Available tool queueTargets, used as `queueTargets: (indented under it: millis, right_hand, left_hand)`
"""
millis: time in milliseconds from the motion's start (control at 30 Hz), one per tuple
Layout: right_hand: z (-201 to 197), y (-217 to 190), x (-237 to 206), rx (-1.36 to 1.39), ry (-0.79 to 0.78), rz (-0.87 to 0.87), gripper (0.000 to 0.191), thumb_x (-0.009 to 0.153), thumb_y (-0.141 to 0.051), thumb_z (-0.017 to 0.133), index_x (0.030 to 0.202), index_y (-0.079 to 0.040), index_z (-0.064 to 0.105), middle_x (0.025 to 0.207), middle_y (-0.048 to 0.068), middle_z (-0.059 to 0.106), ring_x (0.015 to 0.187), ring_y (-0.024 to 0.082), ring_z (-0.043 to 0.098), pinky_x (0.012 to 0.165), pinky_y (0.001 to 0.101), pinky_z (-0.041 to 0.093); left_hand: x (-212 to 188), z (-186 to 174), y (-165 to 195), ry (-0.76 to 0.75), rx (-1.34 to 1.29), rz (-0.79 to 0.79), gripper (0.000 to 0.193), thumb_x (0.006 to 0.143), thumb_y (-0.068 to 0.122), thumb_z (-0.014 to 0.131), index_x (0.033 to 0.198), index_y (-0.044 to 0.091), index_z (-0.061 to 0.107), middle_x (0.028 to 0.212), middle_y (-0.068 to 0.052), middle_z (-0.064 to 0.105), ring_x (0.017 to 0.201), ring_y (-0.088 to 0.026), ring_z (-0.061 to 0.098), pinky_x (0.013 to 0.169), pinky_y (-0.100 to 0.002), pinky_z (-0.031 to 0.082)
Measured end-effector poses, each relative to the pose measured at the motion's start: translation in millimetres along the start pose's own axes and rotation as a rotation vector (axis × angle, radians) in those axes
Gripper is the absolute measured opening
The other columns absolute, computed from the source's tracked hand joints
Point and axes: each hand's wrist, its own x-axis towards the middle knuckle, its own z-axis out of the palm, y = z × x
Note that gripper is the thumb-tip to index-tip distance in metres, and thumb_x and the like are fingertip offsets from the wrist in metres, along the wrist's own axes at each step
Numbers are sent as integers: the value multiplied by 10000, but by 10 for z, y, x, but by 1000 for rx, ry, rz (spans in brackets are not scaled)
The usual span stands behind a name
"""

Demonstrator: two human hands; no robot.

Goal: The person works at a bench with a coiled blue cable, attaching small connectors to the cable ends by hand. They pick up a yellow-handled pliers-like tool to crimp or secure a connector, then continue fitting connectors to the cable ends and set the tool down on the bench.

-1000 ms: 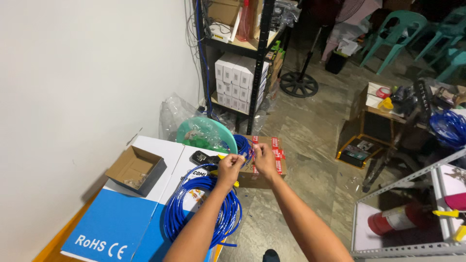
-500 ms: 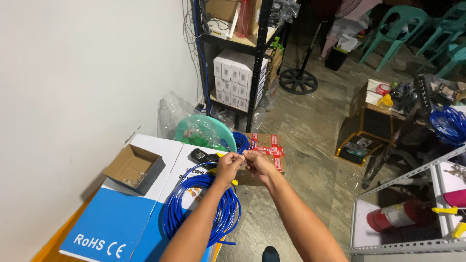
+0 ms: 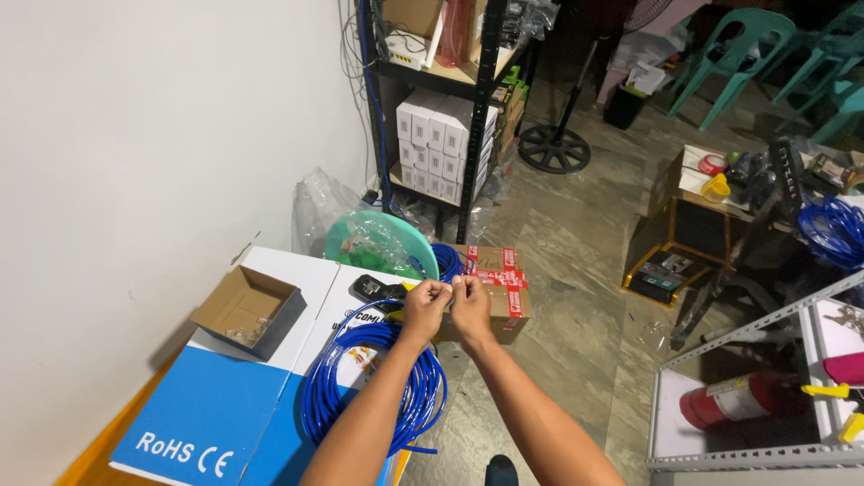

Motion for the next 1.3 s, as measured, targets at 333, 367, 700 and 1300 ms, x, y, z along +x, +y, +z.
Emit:
queueTargets:
  millis: [333,367,700,1300]
  right_hand:
    - [163,225,98,81,83,173,258,1026,-289,591,985,-37,628,807,-1,636,709,78,543,623,290,494]
    - [164,251,139,75,93,161,269,1026,-299,584,993,-36,633,814,-6,643,715,74,556,627,288,502]
    - [-298,-220,165,328,-249,364,338,1054,-357,518,1018,-67,690,689,-35,521,558,84,438,518,280,386]
    - [-351,-463,41,99,-313,361,173,964,-290,671,955,-117,682,691,-53,556,578,70,475,451,263,377]
  left_hand:
    - [22,25,-37,51,-98,-45,117,940,109,720,929,-7,705,803,-34,710,673,-54,607,591,-229,486]
    - [16,30,-20,53,-111,-46,119,940,114,722,929,-3,704,798,-28,707,665,-49,601,581,-225,478]
    - [-76,34,242,39,-137,-131,120,948,147,713,969,29,705,773,-1,665,606,-59,568,526,-222,428]
    - [-23,43,18,-58,-47,57,86,971,93,693,958,10,672,847,-4,680,745,-47,585,651,-229,477]
